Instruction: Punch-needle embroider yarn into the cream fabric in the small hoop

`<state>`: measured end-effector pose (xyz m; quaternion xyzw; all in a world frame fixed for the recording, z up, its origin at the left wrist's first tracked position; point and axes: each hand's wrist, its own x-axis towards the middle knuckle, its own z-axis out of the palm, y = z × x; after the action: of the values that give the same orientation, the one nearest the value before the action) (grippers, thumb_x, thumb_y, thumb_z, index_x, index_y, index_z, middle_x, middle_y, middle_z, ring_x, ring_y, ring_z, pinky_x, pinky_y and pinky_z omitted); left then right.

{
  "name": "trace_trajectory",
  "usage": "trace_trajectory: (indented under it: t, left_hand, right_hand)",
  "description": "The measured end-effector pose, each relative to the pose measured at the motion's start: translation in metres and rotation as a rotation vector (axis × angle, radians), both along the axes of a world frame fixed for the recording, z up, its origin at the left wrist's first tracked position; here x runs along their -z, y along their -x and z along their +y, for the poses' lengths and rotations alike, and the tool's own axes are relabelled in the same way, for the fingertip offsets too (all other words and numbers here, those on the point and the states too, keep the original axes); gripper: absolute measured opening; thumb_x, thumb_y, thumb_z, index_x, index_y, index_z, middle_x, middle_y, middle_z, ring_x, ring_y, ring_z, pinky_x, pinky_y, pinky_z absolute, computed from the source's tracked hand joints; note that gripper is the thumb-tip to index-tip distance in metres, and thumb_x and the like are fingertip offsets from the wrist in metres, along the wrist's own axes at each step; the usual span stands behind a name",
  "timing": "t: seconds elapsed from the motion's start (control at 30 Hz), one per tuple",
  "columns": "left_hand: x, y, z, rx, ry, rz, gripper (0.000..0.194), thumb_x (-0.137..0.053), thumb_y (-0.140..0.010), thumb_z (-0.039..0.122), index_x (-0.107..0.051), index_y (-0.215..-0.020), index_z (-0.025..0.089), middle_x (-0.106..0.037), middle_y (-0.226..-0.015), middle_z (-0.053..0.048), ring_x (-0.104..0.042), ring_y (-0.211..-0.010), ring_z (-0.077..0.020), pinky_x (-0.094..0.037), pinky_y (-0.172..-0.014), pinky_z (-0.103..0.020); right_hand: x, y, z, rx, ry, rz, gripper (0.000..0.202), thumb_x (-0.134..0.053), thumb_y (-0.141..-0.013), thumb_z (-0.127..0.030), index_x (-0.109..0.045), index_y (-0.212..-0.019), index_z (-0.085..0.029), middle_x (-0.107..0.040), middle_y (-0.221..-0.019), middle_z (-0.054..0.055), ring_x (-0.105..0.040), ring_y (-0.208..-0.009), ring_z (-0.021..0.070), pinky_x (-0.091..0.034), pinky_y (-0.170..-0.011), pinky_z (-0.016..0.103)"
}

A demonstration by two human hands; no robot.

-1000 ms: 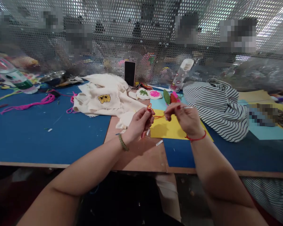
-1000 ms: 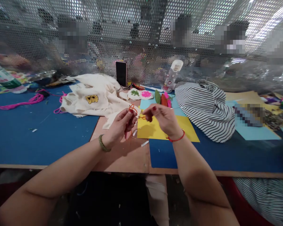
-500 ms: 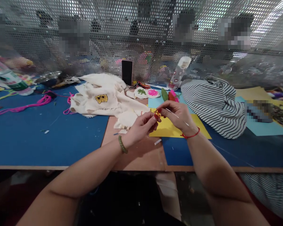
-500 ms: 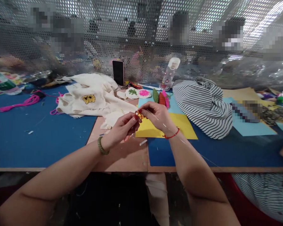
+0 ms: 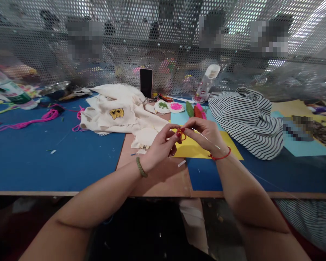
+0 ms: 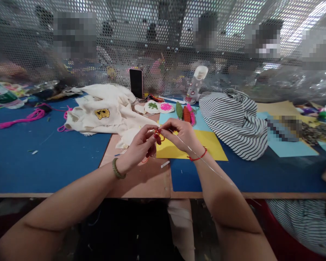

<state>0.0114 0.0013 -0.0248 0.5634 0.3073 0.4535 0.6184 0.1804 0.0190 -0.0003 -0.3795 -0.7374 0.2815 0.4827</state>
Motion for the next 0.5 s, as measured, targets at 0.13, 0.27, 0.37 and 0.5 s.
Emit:
trace_trajectory:
  t: [0.13, 0.27, 0.37, 0.5]
  left_hand:
    - [0.0045, -0.0011, 0.0022, -0.052, -0.043, -0.026, 0.032, -0.065, -0.085, 0.044, -0.056, -0.103, 0.020, -0.056, -0.075, 0.004, -0.042, -0.047, -0.0030, -0.032, -0.043, -0.017]
    - [0.0024, -0.0005, 0.0026, -0.063, -0.041, -0.074, 0.037, -0.063, -0.084, 0.053, -0.059, -0.093, 0.017, -0.051, -0.070, 0.003, -0.039, -0.052, -0.0042, -0.031, -0.046, -0.016]
    - [-0.0002, 0.0001, 0.0023, -0.061, -0.028, -0.060, 0.039, -0.062, -0.084, 0.056, -0.058, -0.085, 0.017, -0.048, -0.066, 0.003, -0.038, -0.052, -0.0051, -0.029, -0.045, -0.017]
    - [-0.0024, -0.0004, 0.0003, -0.046, -0.044, -0.037, 0.038, -0.061, -0.086, 0.051, -0.050, -0.075, 0.017, -0.045, -0.062, 0.004, -0.036, -0.050, -0.0049, -0.028, -0.044, -0.018]
  right_hand:
    - [0.0020, 0.0009, -0.0004, 0.013, -0.028, 0.040, 0.018, -0.070, -0.081, -0.033, -0.065, -0.071, -0.019, -0.062, -0.065, 0.001, -0.053, -0.061, 0.0124, -0.039, -0.056, 0.027]
    - [0.0001, 0.0006, -0.0018, 0.014, -0.039, 0.013, 0.019, -0.070, -0.081, -0.035, -0.066, -0.071, -0.019, -0.062, -0.066, 0.002, -0.052, -0.063, 0.0134, -0.040, -0.056, 0.028]
    - [-0.0002, 0.0006, -0.0023, 0.015, -0.034, 0.001, 0.018, -0.070, -0.081, -0.035, -0.066, -0.073, -0.020, -0.062, -0.067, 0.002, -0.053, -0.064, 0.0139, -0.041, -0.057, 0.028]
    - [0.0013, 0.0008, -0.0019, 0.026, -0.035, 0.031, 0.016, -0.070, -0.081, -0.033, -0.065, -0.073, -0.020, -0.062, -0.068, 0.001, -0.053, -0.064, 0.0136, -0.042, -0.057, 0.028]
